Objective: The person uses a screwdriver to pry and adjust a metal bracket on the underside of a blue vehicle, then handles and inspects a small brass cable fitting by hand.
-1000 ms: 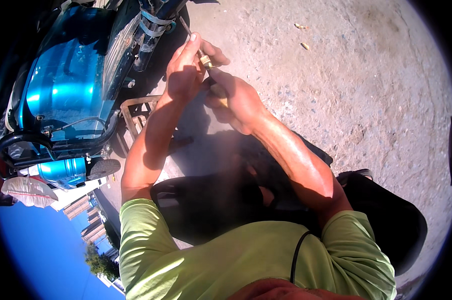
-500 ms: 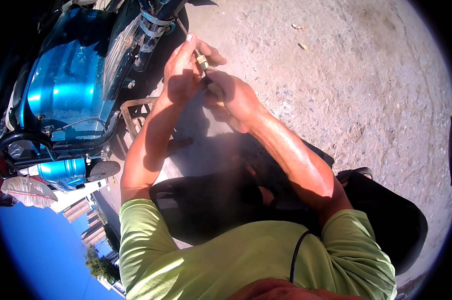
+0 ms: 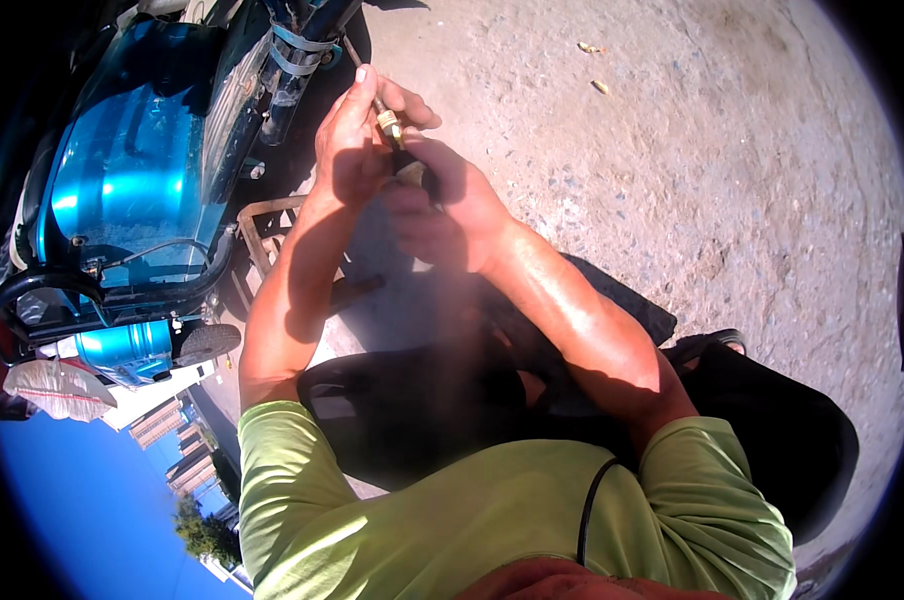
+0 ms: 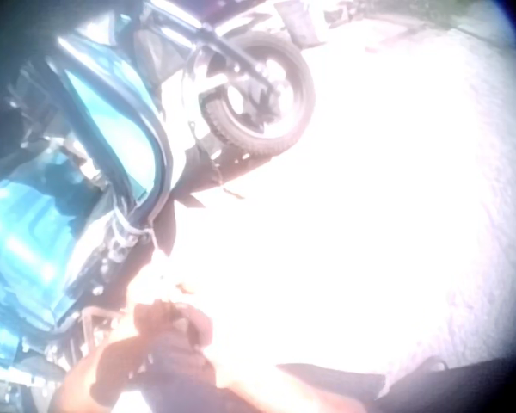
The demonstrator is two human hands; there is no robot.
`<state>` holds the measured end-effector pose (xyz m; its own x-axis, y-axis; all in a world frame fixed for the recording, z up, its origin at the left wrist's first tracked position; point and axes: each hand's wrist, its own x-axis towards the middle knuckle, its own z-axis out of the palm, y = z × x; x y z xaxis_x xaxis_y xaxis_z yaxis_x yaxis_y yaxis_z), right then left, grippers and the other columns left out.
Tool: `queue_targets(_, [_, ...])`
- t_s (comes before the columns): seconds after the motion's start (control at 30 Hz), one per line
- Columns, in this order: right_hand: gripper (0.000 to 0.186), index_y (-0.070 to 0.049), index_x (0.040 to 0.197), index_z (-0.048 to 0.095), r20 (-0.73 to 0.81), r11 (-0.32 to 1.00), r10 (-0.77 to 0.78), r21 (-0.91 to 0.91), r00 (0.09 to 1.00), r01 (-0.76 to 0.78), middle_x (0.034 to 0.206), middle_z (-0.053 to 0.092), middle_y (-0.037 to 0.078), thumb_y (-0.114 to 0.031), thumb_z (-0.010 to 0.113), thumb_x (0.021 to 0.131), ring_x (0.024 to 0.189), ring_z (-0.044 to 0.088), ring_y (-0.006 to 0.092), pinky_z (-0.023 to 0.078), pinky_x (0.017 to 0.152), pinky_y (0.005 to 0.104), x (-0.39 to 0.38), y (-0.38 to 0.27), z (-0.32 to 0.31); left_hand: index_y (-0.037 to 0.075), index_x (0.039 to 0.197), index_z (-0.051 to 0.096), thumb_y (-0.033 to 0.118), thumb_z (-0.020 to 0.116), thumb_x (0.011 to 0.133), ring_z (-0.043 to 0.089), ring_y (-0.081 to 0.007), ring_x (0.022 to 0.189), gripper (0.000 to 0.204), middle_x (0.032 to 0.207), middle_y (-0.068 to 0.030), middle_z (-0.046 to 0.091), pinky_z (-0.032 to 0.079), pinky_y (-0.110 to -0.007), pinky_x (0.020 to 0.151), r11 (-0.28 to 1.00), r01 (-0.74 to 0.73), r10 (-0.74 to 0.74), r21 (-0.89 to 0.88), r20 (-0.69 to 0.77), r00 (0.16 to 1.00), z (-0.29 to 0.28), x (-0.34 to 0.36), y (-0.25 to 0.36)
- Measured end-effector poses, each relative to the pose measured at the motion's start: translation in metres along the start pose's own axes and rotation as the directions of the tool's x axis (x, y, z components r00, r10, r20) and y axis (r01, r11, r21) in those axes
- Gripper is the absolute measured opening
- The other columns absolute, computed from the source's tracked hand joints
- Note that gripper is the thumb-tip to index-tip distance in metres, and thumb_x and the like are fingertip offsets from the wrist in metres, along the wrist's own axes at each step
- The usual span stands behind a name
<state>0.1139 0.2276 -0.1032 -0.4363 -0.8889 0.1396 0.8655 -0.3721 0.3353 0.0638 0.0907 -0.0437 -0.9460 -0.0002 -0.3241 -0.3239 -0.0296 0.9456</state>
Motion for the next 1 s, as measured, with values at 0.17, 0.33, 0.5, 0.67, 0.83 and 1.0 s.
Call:
queue_targets(0.17, [0.037, -0.011, 0.09, 0.053, -0.248, 0.954, -0.126, -0.297, 0.96, 0.049, 0.067, 0.051, 0.0, -0.048, 0.051, 0.099, 0.044, 0.039, 0.0094, 0.028, 0.041, 0.0249, -0.002, 0.0, 0.017, 0.003, 0.093, 0.051, 0.045, 0.039, 0.106, 0.066, -0.0293, 0.088, 0.045, 0.088, -0.017, 0.064, 0.054, -0.04, 0.078, 1.0, 0.0, 0.0, 0.017, 0.037, 0.999, -0.002, 0.001, 0.0])
queue_targets(0.33, [0.047, -0.003, 0.09, 0.06, -0.154, 0.229, -0.642, -0.973, 0.751, -0.003, 0.069, 0.059, 0.007, -0.048, 0.051, 0.098, 0.056, 0.056, 0.0154, 0.043, 0.052, 0.03, 0.001, 0.001, 0.016, 0.003, 0.094, 0.051, 0.045, 0.038, 0.106, 0.066, -0.0303, 0.09, 0.045, 0.089, -0.0167, 0.064, 0.054, -0.04, 0.079, 1.0, -0.014, 0.015, -0.017, 0.02, 1.0, 0.0, 0.002, -0.008])
queue_targets(0.5, [0.043, -0.003, 0.093, 0.063, -0.239, 0.278, -0.65, -0.958, 0.721, -0.067, 0.071, 0.061, 0.007, -0.043, 0.048, 0.099, 0.06, 0.058, 0.0146, 0.044, 0.055, 0.0289, 0.005, 0.009, 0.021, 0.004, 0.094, 0.051, 0.046, 0.037, 0.107, 0.066, -0.0296, 0.091, 0.046, 0.09, -0.0158, 0.064, 0.053, -0.041, 0.081, 0.999, -0.032, 0.034, -0.023, 0.058, 0.998, -0.01, 0.003, -0.013])
queue_targets(0.67, [0.035, -0.011, 0.098, 0.061, -0.141, 0.977, -0.181, -0.135, 0.973, 0.163, 0.071, 0.057, 0.003, -0.044, 0.049, 0.099, 0.052, 0.047, 0.0114, 0.038, 0.047, 0.0263, 0.002, 0.006, -0.002, 0.005, 0.093, 0.051, 0.045, 0.035, 0.107, 0.067, -0.0278, 0.09, 0.044, 0.09, -0.0148, 0.065, 0.053, -0.039, 0.081, 0.998, -0.029, 0.033, -0.061, 0.077, 0.997, -0.007, 0.004, -0.011])
queue_targets(0.83, [0.033, -0.013, 0.104, 0.058, 0.179, 0.962, 0.006, 0.267, 0.984, -0.055, 0.07, 0.053, 0.001, -0.045, 0.051, 0.1, 0.049, 0.041, 0.0089, 0.032, 0.044, 0.0247, 0.006, 0.002, -0.018, 0.005, 0.095, 0.051, 0.044, 0.035, 0.108, 0.066, -0.0274, 0.089, 0.044, 0.09, -0.0146, 0.065, 0.053, -0.038, 0.08, 0.995, -0.022, 0.033, -0.095, 0.116, 0.993, -0.011, 0.008, -0.012])
queue_targets(1.0, [0.034, -0.007, 0.097, 0.062, -0.294, 0.638, -0.436, -0.768, 0.851, 0.061, 0.07, 0.059, 0.004, -0.04, 0.053, 0.1, 0.052, 0.051, 0.0119, 0.038, 0.049, 0.0263, -0.003, -0.008, 0.003, 0.003, 0.097, 0.052, 0.044, 0.037, 0.107, 0.065, -0.0288, 0.093, 0.045, 0.093, -0.0158, 0.063, 0.054, -0.041, 0.081, 0.994, -0.026, 0.036, -0.104, 0.094, 0.995, -0.004, 0.006, -0.014])
